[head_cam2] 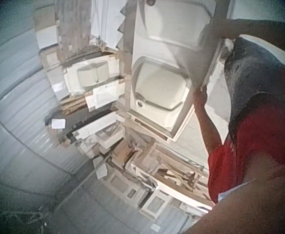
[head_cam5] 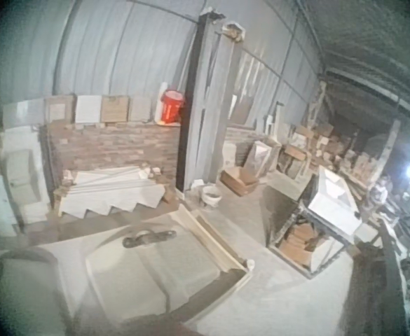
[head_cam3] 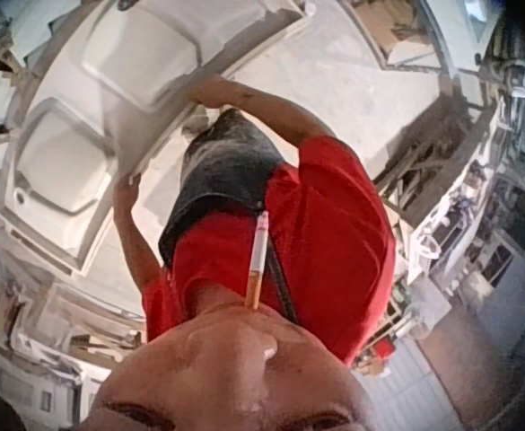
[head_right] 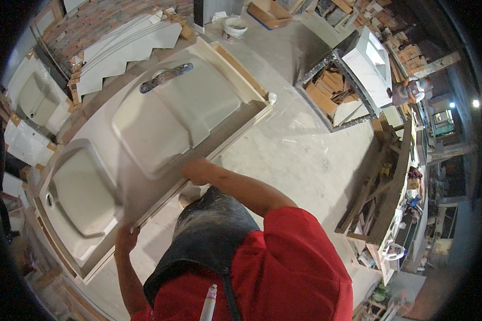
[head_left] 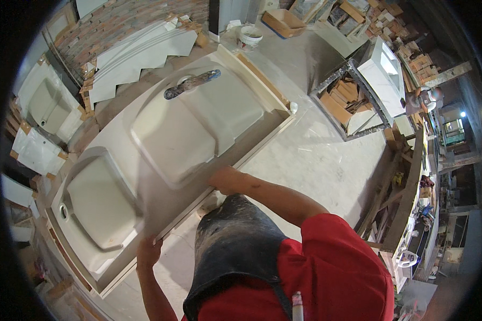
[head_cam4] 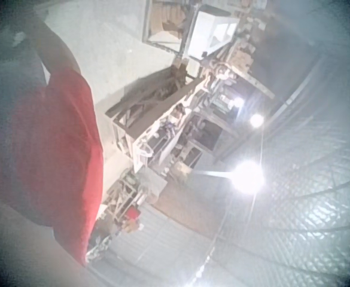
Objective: The person applies adhesive to wooden trim pieces using a putty knife, then fits the trim around the edges of a double-basin sink. The person repeatedly picks up trim, applies adhesive, and secures it to the sink frame.
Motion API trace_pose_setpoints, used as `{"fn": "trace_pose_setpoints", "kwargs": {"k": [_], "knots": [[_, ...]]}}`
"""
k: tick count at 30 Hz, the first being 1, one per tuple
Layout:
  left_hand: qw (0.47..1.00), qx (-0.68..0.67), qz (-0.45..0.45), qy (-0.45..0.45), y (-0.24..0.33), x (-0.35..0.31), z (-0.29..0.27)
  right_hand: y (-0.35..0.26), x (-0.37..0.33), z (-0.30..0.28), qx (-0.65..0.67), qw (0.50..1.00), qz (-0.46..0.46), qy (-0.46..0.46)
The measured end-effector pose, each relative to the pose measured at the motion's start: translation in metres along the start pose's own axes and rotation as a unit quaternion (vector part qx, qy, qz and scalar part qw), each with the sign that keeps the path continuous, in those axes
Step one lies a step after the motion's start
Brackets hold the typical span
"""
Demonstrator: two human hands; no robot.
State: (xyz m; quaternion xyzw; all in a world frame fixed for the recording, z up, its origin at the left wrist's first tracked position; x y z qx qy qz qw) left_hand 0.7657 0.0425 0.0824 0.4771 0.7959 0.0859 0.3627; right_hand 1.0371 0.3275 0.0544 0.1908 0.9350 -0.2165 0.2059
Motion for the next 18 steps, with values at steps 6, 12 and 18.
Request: {"fn": "trace_pose_setpoints", "kwargs": {"k": [6, 12, 18], "knots": [[1.0, -0.001, 0.02, 0.024, -0.004, -0.002, 0.005, 0.0, -0.001, 0.0, 0.024, 1.0, -0.003, 0.003], [0.998, 0.03, 0.047, 0.019, -0.008, 0.001, 0.006, 0.001, -0.001, 0.009, 0.031, 0.999, 0.013, 0.021], [0.999, 0.024, 0.038, 0.023, -0.015, 0.002, 0.011, 0.003, 0.003, 0.011, 0.018, 1.0, 0.018, -0.003]]}}
Point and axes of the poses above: each hand's wrist, its own x-axis towards the middle knuckle, its own z-axis out of the palm, y = z × x, the point moved 2 cm from there along x, towards the middle knuckle, and after that the axes turned 2 degrees about -z, right-handed, at the moved point
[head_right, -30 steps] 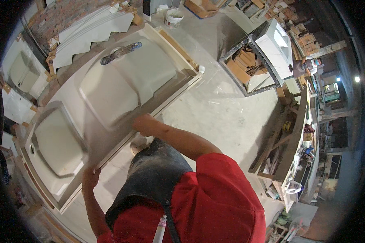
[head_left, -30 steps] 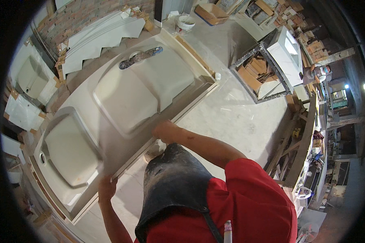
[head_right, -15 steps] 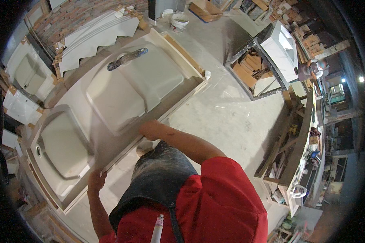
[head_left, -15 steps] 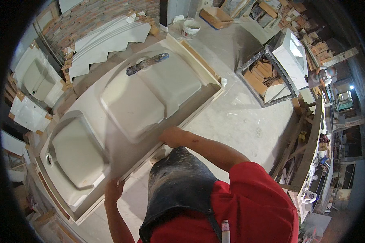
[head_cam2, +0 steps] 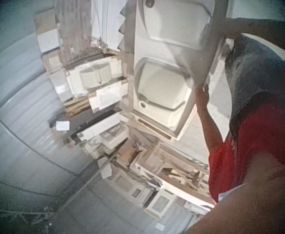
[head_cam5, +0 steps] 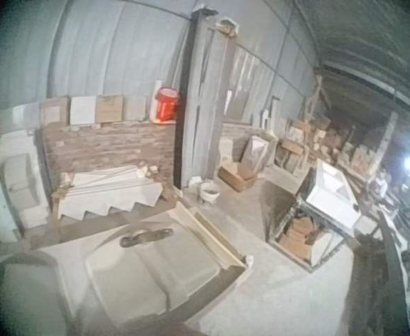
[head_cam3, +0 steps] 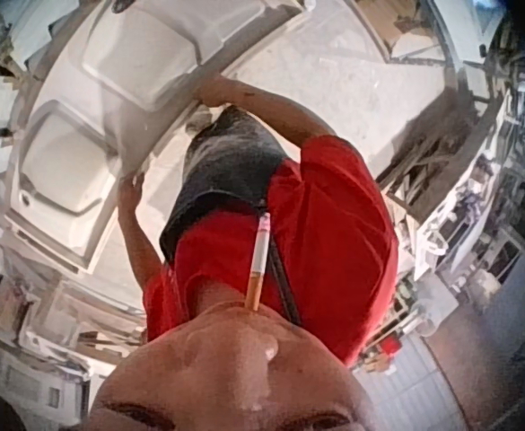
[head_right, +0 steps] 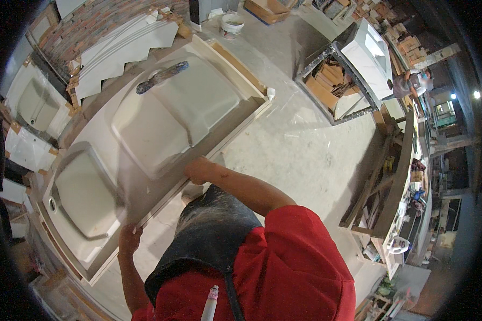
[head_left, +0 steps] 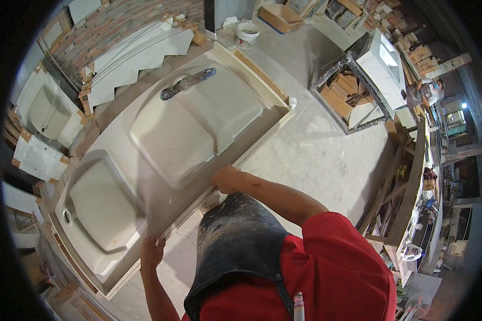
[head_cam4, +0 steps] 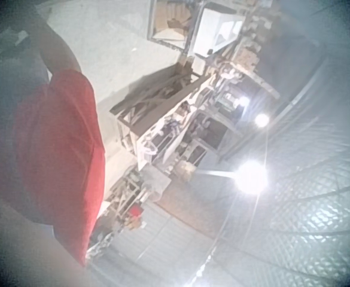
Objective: The person applies adhesive to wooden trim pieces using a putty knife, then fits the trim around the edges of a double-basin sink. The person repeatedly picks up trim, applies adhesive, and secures it to the sink frame.
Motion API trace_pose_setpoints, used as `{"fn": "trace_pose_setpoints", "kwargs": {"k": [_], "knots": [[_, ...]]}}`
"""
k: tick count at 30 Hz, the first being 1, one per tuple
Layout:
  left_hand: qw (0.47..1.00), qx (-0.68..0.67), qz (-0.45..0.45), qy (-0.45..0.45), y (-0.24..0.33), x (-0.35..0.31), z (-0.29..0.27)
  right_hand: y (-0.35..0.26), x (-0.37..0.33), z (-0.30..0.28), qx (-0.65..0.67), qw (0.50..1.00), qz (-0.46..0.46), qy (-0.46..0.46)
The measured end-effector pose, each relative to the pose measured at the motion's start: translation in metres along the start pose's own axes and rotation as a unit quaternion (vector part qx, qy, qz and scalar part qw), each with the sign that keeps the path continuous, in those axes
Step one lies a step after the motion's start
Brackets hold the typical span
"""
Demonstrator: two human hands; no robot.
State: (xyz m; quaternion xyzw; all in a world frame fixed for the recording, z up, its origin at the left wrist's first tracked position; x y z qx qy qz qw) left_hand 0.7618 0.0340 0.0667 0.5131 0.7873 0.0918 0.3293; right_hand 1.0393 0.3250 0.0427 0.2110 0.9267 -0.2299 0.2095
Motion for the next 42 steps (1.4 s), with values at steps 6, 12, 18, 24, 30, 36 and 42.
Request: {"fn": "trace_pose_setpoints", "kwargs": {"k": [6, 12, 18, 24, 30, 36, 42], "knots": [[1.0, -0.018, -0.024, -0.009, 0.001, -0.001, -0.001, -0.002, -0.001, -0.001, 0.002, 1.0, -0.004, 0.024], [1.0, -0.006, -0.004, -0.007, -0.003, -0.001, 0.002, 0.001, 0.006, 0.007, 0.017, 1.0, 0.005, -0.007], [1.0, -0.008, -0.009, -0.004, 0.0, 0.0, 0.001, -0.001, 0.009, 0.008, 0.02, 1.0, 0.016, -0.01], [1.0, -0.014, -0.017, -0.005, -0.005, -0.001, 0.006, -0.002, 0.007, 0.011, 0.031, 0.998, 0.036, -0.027], [0.999, -0.037, -0.027, 0.0, 0.001, -0.002, 0.003, -0.007, 0.001, 0.006, 0.035, 0.998, 0.038, -0.022], [1.0, -0.027, -0.009, 0.009, -0.013, -0.003, 0.01, -0.009, -0.005, 0.004, -0.003, 1.0, 0.01, 0.011], [0.999, -0.043, -0.01, 0.01, -0.008, 0.002, 0.011, 0.001, -0.004, 0.016, 0.053, 0.997, 0.031, 0.043]]}}
Point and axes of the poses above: each hand's wrist, its own x-axis towards the middle knuckle, its own z-axis out of the palm, y = z × x, the point moved 2 cm from there along x, towards the middle knuckle, and after that the axes turned 2 degrees about -z, right-handed, at the moved point
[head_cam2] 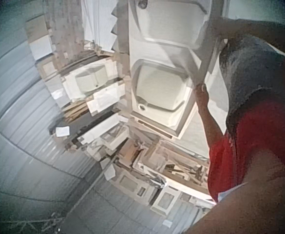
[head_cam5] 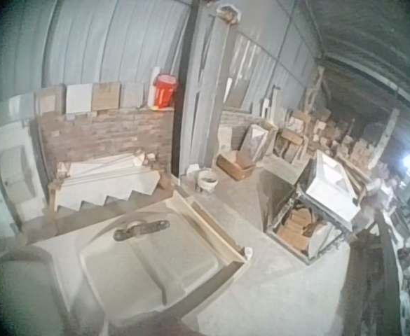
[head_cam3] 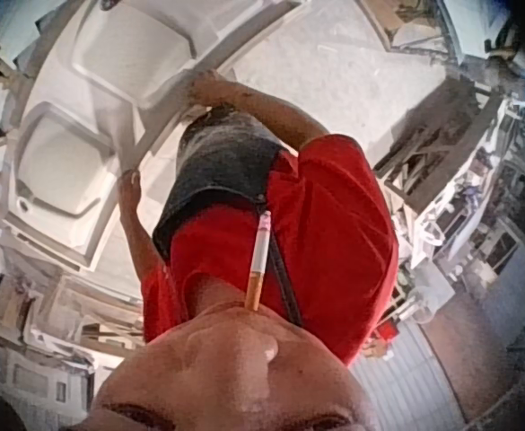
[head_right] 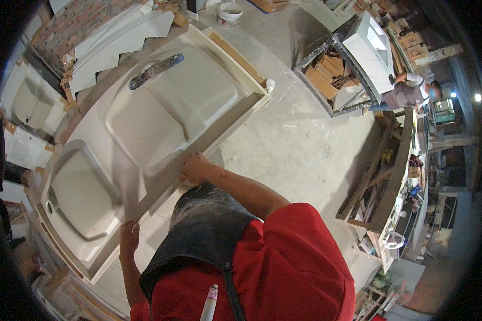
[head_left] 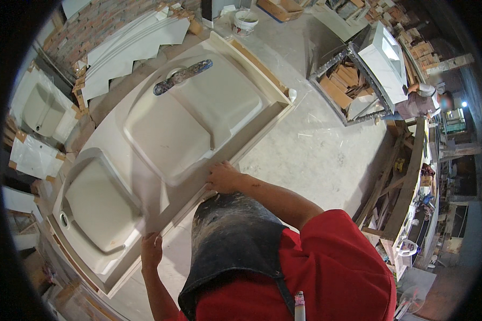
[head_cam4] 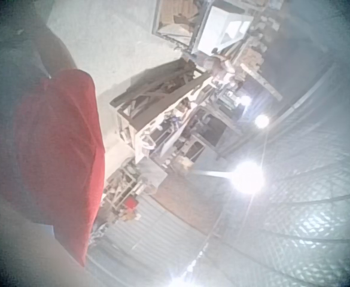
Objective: The person applies adhesive to wooden trim pieces using a putty knife, then fits the trim around the edges of a double-basin sink. The person repeatedly picks up trim, applies adhesive, and secures it to the sink frame.
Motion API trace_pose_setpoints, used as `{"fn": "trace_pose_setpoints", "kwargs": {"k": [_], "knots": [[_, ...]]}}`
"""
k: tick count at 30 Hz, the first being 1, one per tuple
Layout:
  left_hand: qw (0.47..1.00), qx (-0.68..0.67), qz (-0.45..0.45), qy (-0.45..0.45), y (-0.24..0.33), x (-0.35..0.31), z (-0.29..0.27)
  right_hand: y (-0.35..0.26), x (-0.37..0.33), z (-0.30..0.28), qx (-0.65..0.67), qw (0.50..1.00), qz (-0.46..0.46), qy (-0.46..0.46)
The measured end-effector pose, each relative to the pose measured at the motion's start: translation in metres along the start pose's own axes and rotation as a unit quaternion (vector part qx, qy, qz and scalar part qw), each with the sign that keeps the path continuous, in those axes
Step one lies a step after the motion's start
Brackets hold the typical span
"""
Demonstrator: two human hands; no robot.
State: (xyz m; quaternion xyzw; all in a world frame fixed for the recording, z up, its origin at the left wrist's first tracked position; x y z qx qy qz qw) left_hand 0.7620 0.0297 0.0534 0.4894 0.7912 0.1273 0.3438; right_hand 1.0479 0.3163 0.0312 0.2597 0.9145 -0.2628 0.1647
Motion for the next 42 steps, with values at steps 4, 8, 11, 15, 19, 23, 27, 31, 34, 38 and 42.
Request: {"fn": "trace_pose_setpoints", "kwargs": {"k": [4, 8, 11, 15, 19, 23, 27, 31, 34, 38, 42], "knots": [[1.0, 0.01, -0.013, 0.003, 0.001, 0.0, -0.001, -0.002, -0.005, -0.007, 0.032, 0.999, 0.005, -0.005], [0.998, 0.005, -0.056, 0.018, 0.007, -0.006, 0.004, 0.017, 0.007, 0.017, 0.034, 0.999, -0.026, 0.019], [0.988, 0.031, -0.117, 0.097, 0.005, -0.042, 0.031, 0.003, 0.008, 0.013, 0.03, 0.996, -0.057, 0.065], [0.972, 0.119, -0.174, 0.107, 0.025, -0.055, 0.04, 0.007, -0.012, 0.002, 0.091, 0.99, -0.045, 0.097], [0.947, 0.138, -0.229, 0.18, -0.002, -0.102, 0.045, -0.034, -0.021, -0.016, 0.045, 0.997, -0.023, 0.064], [0.91, 0.119, -0.294, 0.267, -0.021, -0.105, 0.055, 0.004, -0.01, -0.007, 0.006, 0.992, -0.08, 0.098], [0.872, 0.106, -0.375, 0.297, -0.068, -0.121, 0.036, 0.005, -0.008, -0.008, 0.024, 0.993, -0.085, 0.08], [0.826, 0.124, -0.464, 0.295, -0.132, -0.14, 0.013, -0.004, -0.004, -0.018, 0.051, 0.987, -0.119, 0.089], [0.796, 0.094, -0.51, 0.312, -0.178, -0.163, -0.012, -0.005, 0.003, -0.022, 0.033, 0.989, -0.135, 0.055], [0.776, 0.116, -0.533, 0.316, -0.213, -0.173, -0.042, 0.005, 0.001, -0.018, 0.053, 0.993, -0.103, 0.036], [0.781, 0.12, -0.518, 0.328, -0.227, -0.173, -0.049, 0.002, 0.002, -0.021, 0.045, 0.993, -0.103, 0.023]]}}
Point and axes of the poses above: each hand's wrist, its own x-axis towards the middle knuckle, its own z-axis out of the palm, y = z × x, the point moved 2 cm from there along x, towards the middle knuckle, and after that the axes turned 2 degrees about -z, right-handed, at the moved point
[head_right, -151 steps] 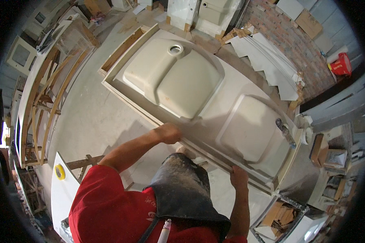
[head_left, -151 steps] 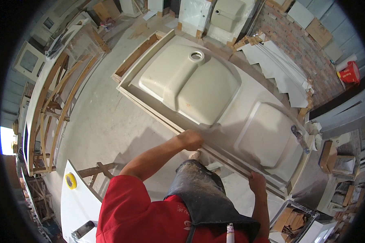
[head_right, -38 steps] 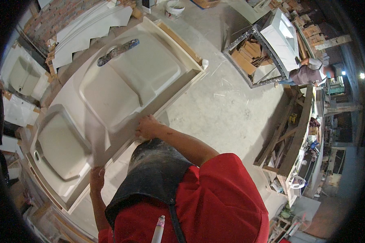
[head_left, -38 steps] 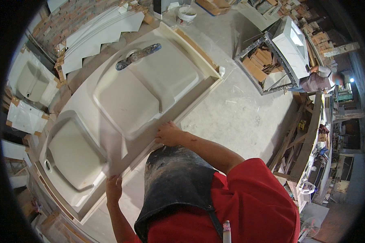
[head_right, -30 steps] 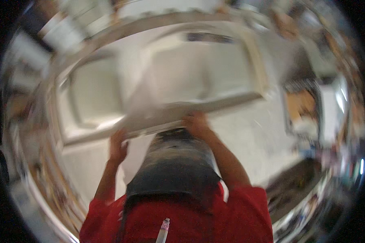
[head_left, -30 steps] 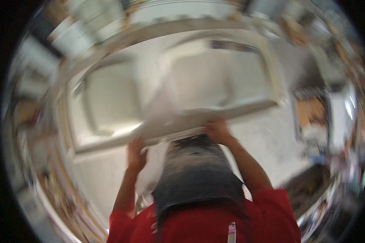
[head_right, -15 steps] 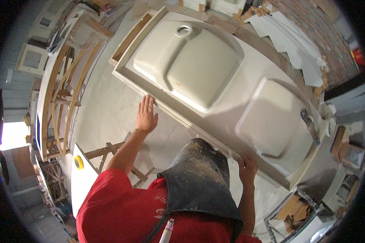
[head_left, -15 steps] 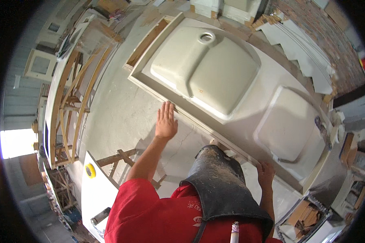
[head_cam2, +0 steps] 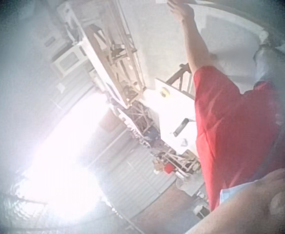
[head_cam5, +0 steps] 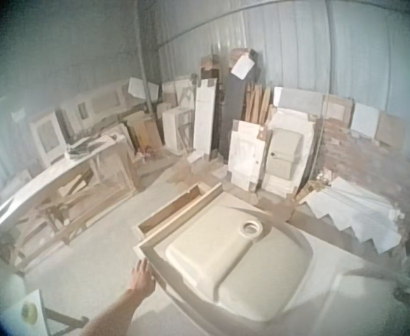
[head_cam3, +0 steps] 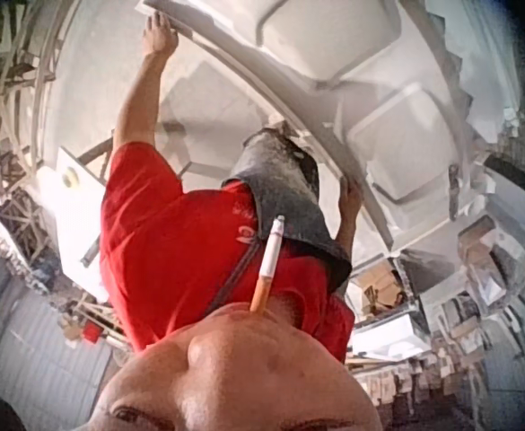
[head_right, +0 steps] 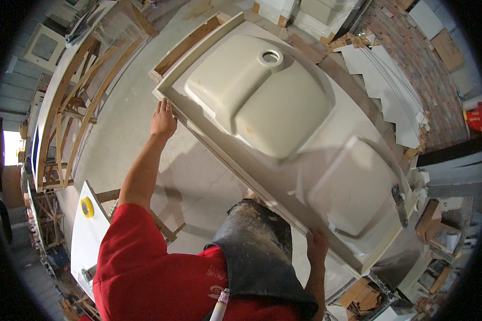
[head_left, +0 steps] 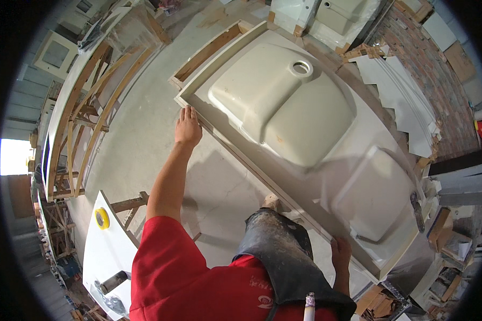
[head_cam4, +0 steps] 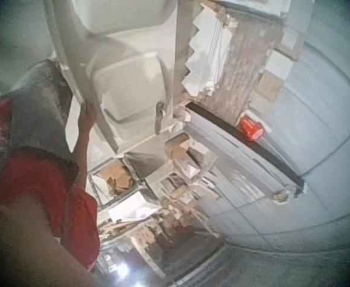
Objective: The person applies adhesive to wooden trim pieces using a putty knife, then fits the trim around the edges of a double-basin sink. The person repeatedly picks up trim, applies adhesive, and secures it to the sink frame.
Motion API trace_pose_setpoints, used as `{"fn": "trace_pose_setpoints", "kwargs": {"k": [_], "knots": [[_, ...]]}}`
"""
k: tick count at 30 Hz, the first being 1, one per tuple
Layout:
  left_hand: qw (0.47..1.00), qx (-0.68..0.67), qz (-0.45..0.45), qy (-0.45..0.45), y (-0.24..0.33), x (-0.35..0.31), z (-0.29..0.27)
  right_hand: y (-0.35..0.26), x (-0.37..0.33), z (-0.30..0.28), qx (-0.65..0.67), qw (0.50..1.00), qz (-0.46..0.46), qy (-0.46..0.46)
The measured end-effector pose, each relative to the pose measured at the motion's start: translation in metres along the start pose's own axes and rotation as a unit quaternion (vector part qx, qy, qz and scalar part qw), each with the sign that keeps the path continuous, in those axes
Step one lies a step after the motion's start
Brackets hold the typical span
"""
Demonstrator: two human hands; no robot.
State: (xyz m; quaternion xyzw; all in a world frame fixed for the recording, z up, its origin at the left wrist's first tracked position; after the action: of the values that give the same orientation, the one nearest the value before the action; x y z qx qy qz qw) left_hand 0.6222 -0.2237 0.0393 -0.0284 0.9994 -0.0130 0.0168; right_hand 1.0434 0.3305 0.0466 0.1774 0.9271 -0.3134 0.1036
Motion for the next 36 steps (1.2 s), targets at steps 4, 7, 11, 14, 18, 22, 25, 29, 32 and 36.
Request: {"fn": "trace_pose_setpoints", "kwargs": {"k": [4, 7, 11, 14, 18, 22, 25, 29, 32, 36], "knots": [[1.0, 0.0, 0.006, 0.016, -0.005, 0.001, 0.009, 0.006, -0.004, 0.003, -0.018, 1.0, -0.022, -0.001], [1.0, -0.008, 0.007, 0.023, -0.007, -0.003, 0.012, 0.0, -0.006, -0.002, -0.003, 1.0, -0.01, 0.005], [1.0, -0.001, 0.004, 0.007, -0.01, -0.004, 0.012, -0.009, -0.004, -0.004, -0.037, 0.998, -0.046, 0.023], [1.0, 0.023, 0.015, -0.007, -0.017, 0.0, 0.015, -0.02, -0.001, -0.008, 0.067, 0.997, 0.047, 0.011], [0.998, 0.047, 0.01, -0.043, -0.009, 0.008, 0.002, -0.018, 0.001, -0.007, 0.021, 0.999, 0.0, 0.027], [0.999, 0.034, 0.015, -0.031, -0.016, 0.007, 0.01, -0.028, 0.008, -0.006, 0.013, 1.0, 0.023, 0.015], [0.999, 0.017, 0.028, -0.028, -0.016, 0.003, 0.002, -0.027, -0.002, -0.005, -0.009, 0.999, 0.027, 0.037], [0.999, -0.013, 0.047, 0.022, -0.012, 0.002, 0.001, -0.032, -0.003, -0.001, -0.009, 0.996, 0.087, 0.0], [0.997, -0.022, 0.069, 0.026, -0.011, -0.005, -0.009, -0.047, 0.001, 0.002, -0.071, 0.994, 0.081, 0.005], [0.99, -0.065, 0.104, 0.067, -0.02, -0.006, -0.003, -0.066, 0.018, 0.013, -0.042, 0.995, 0.089, -0.026]]}}
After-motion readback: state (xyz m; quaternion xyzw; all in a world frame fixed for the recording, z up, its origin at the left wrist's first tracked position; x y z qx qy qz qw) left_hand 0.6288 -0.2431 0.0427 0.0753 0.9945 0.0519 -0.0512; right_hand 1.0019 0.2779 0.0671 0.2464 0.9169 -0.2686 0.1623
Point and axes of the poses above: each hand's wrist, its own x-axis towards the middle knuckle, its own z-axis out of the palm, y = z × x, the point moved 2 cm from there along x, towards the middle knuckle, and after that the axes turned 2 degrees about -z, right-handed, at the moved point
